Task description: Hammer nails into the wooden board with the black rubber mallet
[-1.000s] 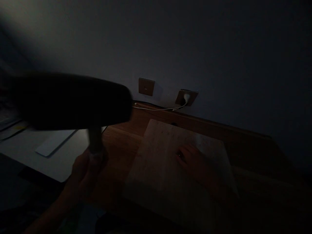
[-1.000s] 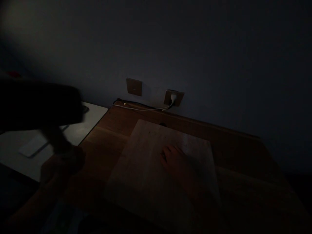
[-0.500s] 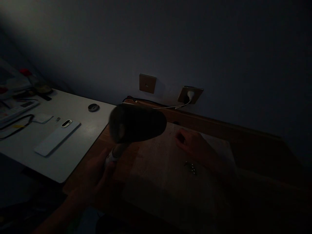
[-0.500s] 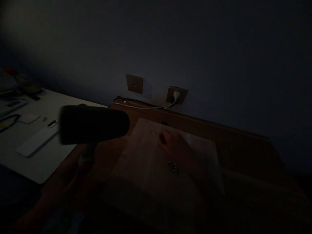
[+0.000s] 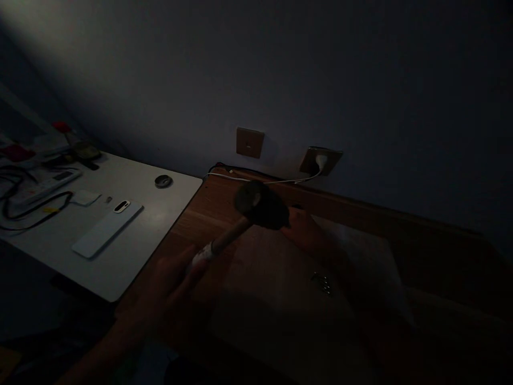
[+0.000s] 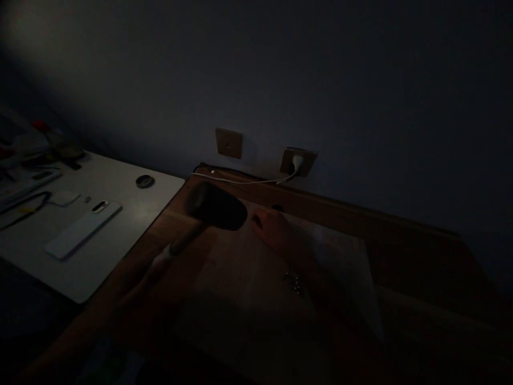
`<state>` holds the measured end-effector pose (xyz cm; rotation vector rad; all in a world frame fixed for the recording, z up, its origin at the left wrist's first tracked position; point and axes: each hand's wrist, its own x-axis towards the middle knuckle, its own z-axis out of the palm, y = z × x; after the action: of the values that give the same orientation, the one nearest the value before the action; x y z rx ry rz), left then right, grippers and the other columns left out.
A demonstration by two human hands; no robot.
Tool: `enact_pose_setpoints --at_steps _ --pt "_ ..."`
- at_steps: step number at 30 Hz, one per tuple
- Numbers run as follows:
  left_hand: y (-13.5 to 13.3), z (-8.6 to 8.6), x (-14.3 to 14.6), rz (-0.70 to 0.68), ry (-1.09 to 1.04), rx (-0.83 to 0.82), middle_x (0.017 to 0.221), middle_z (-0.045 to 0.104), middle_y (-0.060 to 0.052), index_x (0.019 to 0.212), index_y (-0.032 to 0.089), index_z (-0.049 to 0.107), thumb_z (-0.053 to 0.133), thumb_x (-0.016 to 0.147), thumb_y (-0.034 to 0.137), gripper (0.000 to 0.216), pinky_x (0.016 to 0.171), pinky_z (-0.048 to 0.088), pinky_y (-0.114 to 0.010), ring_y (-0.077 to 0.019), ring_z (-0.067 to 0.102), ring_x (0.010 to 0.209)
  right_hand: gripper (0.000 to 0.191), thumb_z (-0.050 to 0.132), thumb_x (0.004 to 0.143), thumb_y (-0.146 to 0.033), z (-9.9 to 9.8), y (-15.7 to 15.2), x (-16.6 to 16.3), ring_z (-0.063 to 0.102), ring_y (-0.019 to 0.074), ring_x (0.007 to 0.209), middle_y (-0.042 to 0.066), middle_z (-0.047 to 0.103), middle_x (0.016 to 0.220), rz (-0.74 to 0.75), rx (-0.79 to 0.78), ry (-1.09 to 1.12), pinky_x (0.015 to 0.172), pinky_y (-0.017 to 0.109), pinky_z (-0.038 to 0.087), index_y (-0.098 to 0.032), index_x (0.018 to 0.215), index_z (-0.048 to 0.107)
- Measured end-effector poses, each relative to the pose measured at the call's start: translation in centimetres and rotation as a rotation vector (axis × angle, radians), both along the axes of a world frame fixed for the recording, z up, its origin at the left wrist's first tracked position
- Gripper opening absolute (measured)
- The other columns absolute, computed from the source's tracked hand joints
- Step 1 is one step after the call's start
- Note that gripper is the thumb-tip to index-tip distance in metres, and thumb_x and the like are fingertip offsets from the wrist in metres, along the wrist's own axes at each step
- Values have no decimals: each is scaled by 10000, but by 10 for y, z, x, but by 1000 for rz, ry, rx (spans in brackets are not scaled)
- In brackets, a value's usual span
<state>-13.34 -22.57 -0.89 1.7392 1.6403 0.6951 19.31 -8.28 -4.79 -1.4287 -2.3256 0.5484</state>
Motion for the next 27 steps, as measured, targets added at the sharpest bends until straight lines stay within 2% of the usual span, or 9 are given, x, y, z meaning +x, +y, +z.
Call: enact_pose_setpoints --at_steps 4,7,10,13,16,18,22,27 --pt "6 0 9 -38 -5 -61 664 648 4 820 213 693 460 1019 648 532 539 425 -238 -164 581 592 119 595 911 -144 -9 2 2 675 231 858 83 749 915 -28 16 -22 789 333 479 -200 883 696" --pt "-1 -5 3 -23 -43 25 677 639 9 819 208 674 476 1015 649 522 553 423 -249 -158 572 589 115 621 882 -123 -11 4 5 686 238 889 90 758 941 -36 30 -32 821 339 493 -206 864 698" --pt "-1 -2 0 2 -81 122 666 599 20 855 206 665 494 1007 635 485 556 412 -254 -150 542 580 129 637 867 -110 -13 6 4 688 238 878 82 753 916 -35 48 -23 841 347 511 -216 824 696" --pt "6 4 10 -3 -117 39 664 574 16 829 201 645 464 1005 639 505 529 387 -250 -146 516 577 135 637 874 -118 -14 7 2 683 230 845 72 741 896 -21 73 2 825 350 526 -218 811 702" --pt "13 6 22 -4 -100 -129 637 540 15 761 196 632 469 978 678 553 498 351 -244 -143 486 568 150 635 861 -103 -16 6 2 683 224 862 78 744 949 -13 105 41 838 353 534 -212 899 731" --pt "14 5 24 20 -85 -161 626 539 12 749 192 640 471 963 709 584 496 347 -245 -145 481 566 217 644 843 -93 -18 5 4 679 216 847 77 747 954 -13 118 68 829 348 538 -205 1002 742" --pt "11 9 20 48 -86 -102 661 583 0 820 185 671 472 976 709 582 524 387 -248 -156 518 597 310 650 848 -117 -21 3 6 683 200 779 51 756 918 -27 115 110 775 330 549 -210 1133 732" --pt "12 12 23 19 -139 -47 691 613 -5 891 184 694 476 984 689 558 549 423 -252 -155 541 598 304 643 889 -133 -25 2 4 728 233 857 61 772 936 -80 128 129 826 359 568 -222 1167 729"
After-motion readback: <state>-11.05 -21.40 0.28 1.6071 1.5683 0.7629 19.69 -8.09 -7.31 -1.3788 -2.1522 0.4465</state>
